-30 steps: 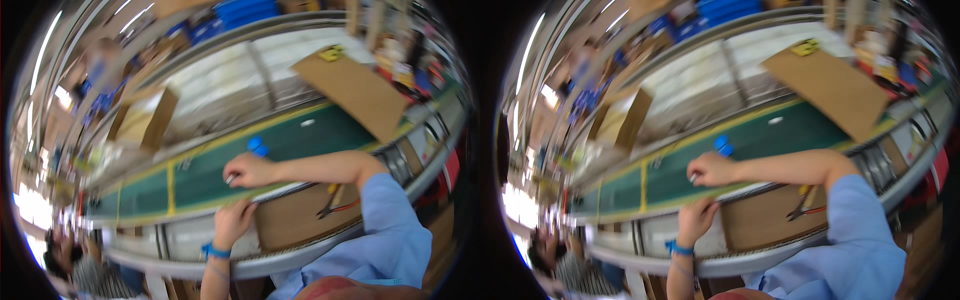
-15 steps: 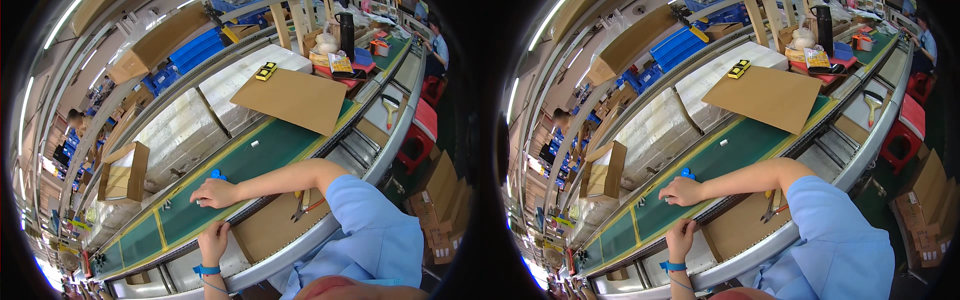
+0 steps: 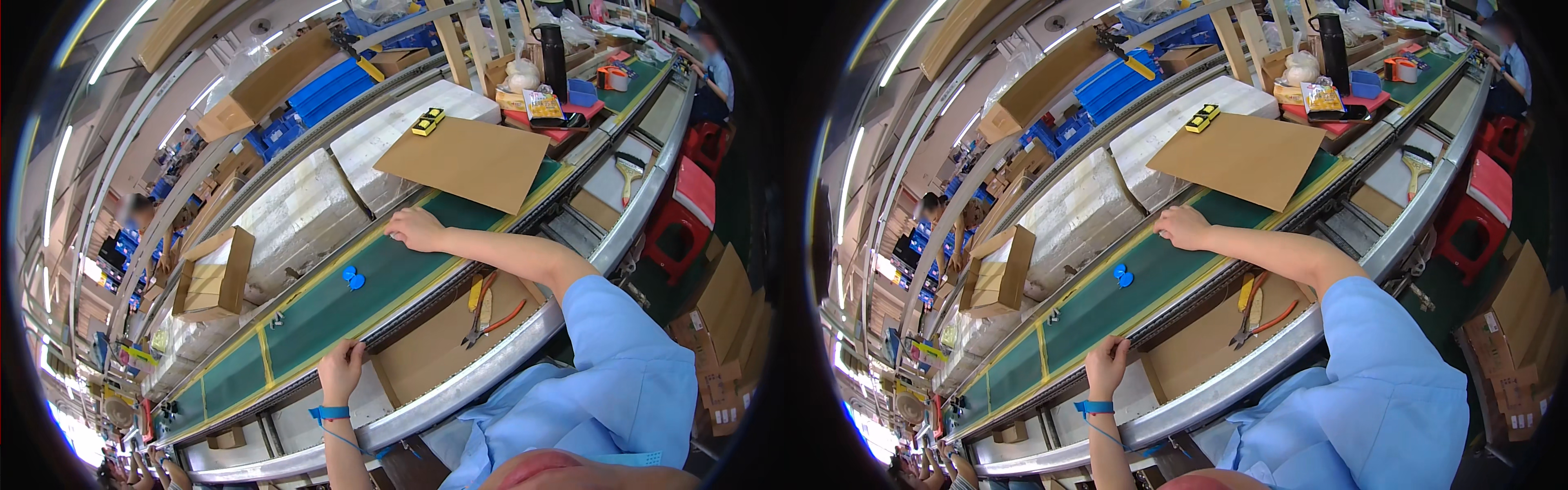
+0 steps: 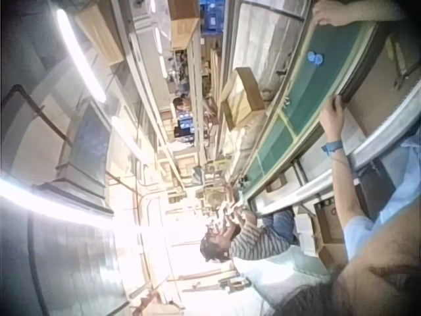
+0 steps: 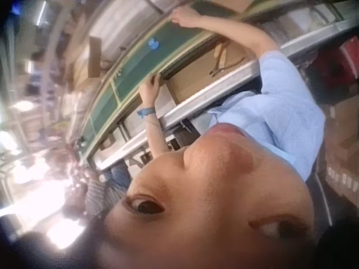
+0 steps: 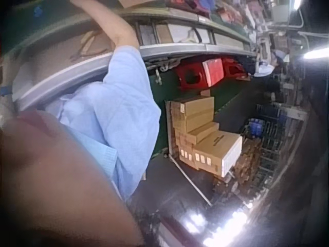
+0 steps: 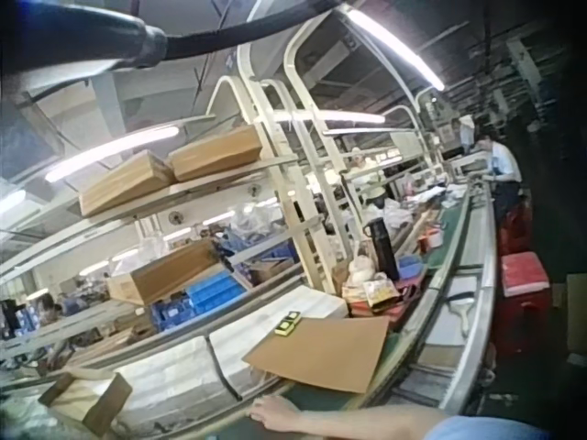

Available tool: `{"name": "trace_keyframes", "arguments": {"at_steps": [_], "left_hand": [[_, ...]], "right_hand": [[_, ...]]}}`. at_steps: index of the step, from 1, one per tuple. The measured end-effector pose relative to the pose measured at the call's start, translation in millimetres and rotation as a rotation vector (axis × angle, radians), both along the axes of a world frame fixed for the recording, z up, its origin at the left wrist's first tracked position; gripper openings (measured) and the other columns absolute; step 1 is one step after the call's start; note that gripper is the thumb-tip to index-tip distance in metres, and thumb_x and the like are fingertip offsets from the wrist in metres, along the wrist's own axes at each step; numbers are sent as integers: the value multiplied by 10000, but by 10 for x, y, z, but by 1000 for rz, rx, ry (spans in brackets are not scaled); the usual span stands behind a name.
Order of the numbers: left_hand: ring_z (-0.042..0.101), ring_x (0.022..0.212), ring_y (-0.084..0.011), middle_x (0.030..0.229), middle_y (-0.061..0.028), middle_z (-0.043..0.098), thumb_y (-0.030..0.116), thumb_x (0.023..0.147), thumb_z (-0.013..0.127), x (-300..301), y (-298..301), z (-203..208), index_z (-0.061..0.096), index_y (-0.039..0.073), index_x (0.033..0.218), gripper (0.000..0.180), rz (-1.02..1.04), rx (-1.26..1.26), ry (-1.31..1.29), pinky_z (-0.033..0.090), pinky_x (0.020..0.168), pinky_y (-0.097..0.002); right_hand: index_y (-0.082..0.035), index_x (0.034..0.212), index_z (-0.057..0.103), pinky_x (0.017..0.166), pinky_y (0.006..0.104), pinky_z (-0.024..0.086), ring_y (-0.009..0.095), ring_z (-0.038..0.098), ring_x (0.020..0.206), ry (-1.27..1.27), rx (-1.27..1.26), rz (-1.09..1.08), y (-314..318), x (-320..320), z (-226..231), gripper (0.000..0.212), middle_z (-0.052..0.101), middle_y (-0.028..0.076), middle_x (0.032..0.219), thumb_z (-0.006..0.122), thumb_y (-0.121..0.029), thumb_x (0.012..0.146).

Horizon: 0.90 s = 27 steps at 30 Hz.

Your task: Assembling electronic components onto a printed circuit board on an assembly line.

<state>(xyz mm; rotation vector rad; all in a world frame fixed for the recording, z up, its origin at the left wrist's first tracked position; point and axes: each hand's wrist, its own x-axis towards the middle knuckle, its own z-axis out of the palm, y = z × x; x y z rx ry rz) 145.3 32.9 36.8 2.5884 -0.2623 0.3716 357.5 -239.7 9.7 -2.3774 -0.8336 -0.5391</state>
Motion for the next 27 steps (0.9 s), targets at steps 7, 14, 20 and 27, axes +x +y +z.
{"name": "trace_keyframes", "arguments": {"at_steps": [7,14,20,27], "left_hand": [[620,590,-271,660,-106,637,208,833,654,-11,0,-24,645,65,793,148,19,21,-13,469,541,-342],[623,595,-270,664,-104,640,210,835,652,-25,-10,3,645,69,793,147,26,16,-8,472,543,-345],[628,602,-266,669,-98,645,209,835,649,2,-44,20,642,68,789,149,20,17,12,473,544,-344],[627,618,-286,675,-101,649,216,832,649,-59,-10,4,641,71,793,151,28,15,1,473,544,-358]], "right_hand": [[-83,1011,659,843,391,471,268,575,1002,50,26,26,60,7,-19,195,618,71,1031,563,-128,847],[-94,1055,628,820,413,473,286,576,986,98,88,13,67,-44,23,258,616,89,988,556,-79,809],[-81,1070,600,822,420,473,301,576,987,88,95,2,7,-57,57,274,615,101,1005,558,-54,800],[-80,1065,601,812,427,472,315,574,980,98,106,22,82,-80,54,291,617,111,1003,564,-51,777]]}}
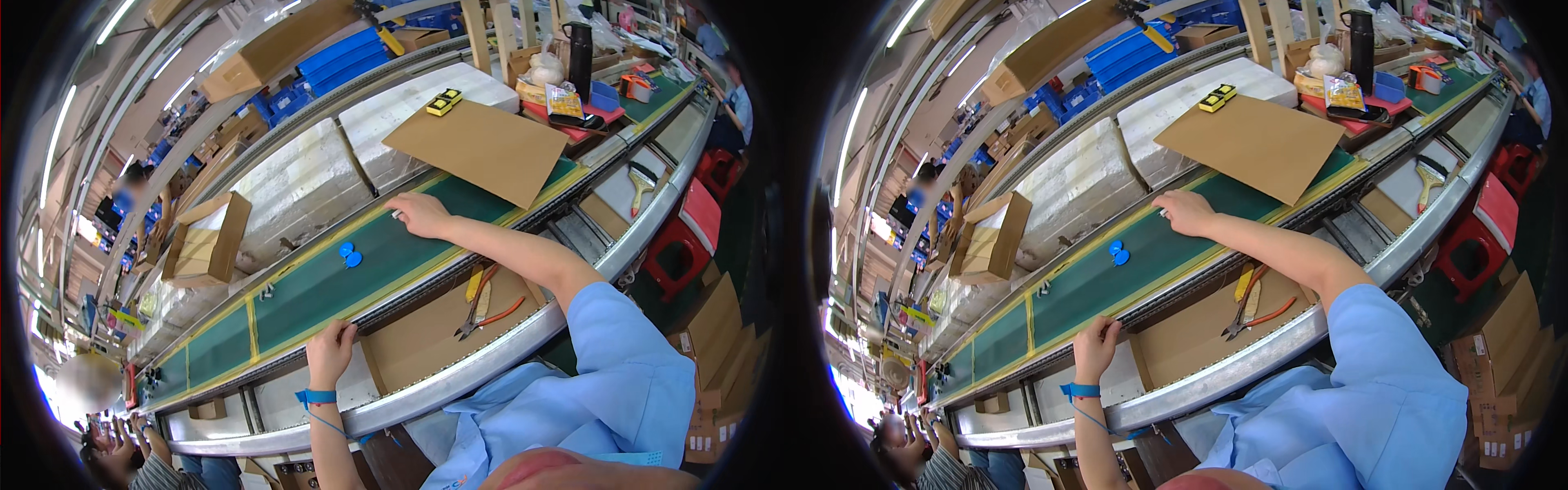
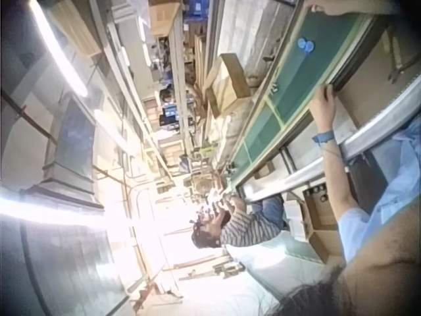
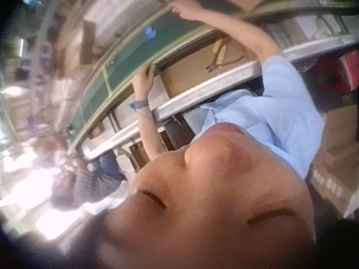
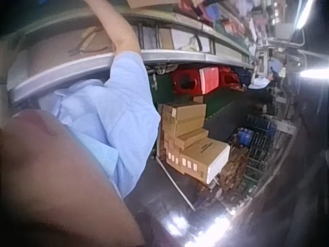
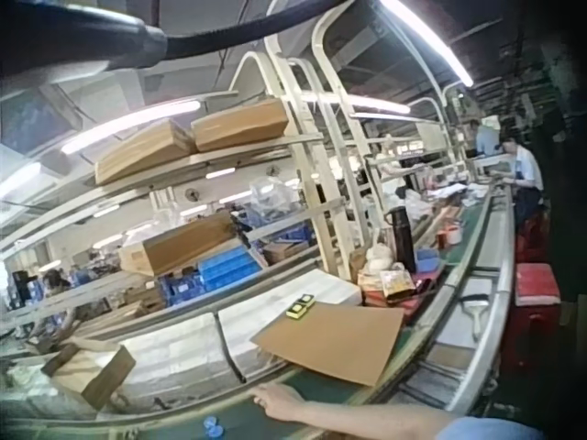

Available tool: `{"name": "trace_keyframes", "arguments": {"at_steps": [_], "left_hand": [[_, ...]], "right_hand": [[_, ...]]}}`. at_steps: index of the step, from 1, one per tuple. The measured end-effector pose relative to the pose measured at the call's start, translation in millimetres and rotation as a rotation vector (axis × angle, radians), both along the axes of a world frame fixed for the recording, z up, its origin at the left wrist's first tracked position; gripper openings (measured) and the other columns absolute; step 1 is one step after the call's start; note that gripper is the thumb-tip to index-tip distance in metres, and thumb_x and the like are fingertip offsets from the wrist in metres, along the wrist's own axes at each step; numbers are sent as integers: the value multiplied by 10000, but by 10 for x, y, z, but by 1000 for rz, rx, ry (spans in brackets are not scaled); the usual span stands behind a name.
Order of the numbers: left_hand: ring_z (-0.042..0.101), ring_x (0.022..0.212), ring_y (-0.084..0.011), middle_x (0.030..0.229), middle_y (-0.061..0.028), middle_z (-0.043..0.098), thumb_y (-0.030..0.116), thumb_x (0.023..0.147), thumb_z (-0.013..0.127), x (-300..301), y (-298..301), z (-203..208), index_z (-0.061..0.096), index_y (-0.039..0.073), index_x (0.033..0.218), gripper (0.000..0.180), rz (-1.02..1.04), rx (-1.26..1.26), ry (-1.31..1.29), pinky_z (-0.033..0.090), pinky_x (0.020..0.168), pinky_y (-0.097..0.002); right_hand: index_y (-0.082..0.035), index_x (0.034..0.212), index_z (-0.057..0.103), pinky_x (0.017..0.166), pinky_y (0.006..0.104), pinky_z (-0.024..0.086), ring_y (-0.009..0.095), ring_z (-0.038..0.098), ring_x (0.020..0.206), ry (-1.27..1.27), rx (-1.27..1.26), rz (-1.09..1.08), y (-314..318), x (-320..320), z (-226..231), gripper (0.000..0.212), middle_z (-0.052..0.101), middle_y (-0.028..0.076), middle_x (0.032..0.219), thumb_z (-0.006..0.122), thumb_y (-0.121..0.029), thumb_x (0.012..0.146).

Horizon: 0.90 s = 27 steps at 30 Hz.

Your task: Assembling electronic components onto a printed circuit board on an assembly line.

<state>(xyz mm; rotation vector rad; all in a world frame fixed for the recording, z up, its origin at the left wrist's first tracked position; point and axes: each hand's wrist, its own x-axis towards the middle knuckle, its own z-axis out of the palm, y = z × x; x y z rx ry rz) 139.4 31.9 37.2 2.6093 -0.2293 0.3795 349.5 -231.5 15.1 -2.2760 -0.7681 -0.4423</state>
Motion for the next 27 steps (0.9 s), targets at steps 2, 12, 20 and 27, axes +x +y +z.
{"name": "trace_keyframes", "arguments": {"at_steps": [2,12,20,27], "left_hand": [[623,623,-298,678,-106,648,220,830,649,-15,36,-8,643,73,794,151,9,23,-17,473,546,-370],[609,644,-329,694,-111,638,265,847,619,140,-6,10,638,90,814,179,-59,1,-11,471,556,-408],[600,616,-272,665,-72,609,201,820,643,-2,-28,-47,611,91,755,132,-67,100,-15,454,518,-363],[600,587,-266,659,-60,610,195,801,662,56,13,-25,614,99,746,121,-42,109,2,455,502,-362]], "right_hand": [[-80,1059,603,804,430,473,319,576,976,-8,-17,13,50,8,-15,297,617,115,997,568,-50,766],[-94,1027,631,800,418,465,298,594,934,-307,-20,9,-59,44,152,295,633,92,978,575,-33,744],[-92,1087,619,840,451,455,320,581,955,-555,9,32,-237,828,848,316,612,106,1071,537,-76,782],[-183,1459,245,1052,562,288,485,313,1300,138,-219,-819,-1516,2319,521,1108,228,265,1469,605,-785,602]]}}
